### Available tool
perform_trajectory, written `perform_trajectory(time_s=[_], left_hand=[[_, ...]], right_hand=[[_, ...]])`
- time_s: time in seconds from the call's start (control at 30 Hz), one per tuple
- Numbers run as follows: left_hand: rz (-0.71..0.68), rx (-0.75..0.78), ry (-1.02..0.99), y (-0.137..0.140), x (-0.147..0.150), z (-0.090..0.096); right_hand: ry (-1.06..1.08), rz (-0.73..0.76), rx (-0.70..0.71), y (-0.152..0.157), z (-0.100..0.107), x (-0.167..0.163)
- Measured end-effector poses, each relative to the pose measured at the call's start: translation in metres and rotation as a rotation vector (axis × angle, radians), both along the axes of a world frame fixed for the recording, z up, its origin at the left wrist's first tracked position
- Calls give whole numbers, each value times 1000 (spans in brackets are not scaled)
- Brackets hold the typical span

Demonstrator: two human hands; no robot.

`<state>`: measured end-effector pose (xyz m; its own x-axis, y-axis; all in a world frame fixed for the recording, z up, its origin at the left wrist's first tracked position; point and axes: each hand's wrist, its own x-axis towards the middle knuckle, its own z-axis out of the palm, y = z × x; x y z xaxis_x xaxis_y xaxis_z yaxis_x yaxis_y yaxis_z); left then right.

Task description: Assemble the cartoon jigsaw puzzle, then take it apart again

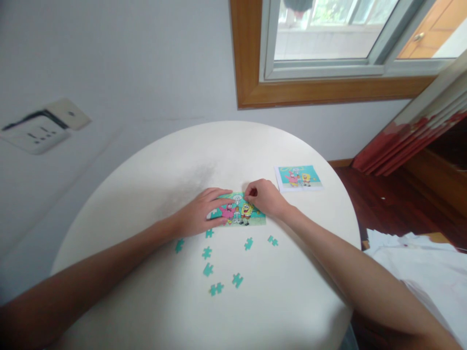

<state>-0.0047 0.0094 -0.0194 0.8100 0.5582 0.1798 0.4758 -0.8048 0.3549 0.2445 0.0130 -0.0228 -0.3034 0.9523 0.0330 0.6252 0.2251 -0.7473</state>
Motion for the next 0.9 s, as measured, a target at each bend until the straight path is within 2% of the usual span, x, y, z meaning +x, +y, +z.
perform_trajectory(time_s=[0.27, 0.4, 0.53, 0.7, 0.9], left_hand=[[-3, -3, -19, 0, 0, -1], [-8, -3, -13, 1, 0, -2], [-1, -3, -2, 1, -1, -1], [4, -11, -17, 0, 0, -1], [3, -12, -11, -1, 0, 0]], right_hand=[[23, -25, 20, 1, 0, 0], [17, -73, 118, 3, 8, 8], [-64, 47, 209, -2, 16, 13], [-188, 183, 200, -11, 19, 7], [-222, 190, 212, -12, 21, 8]])
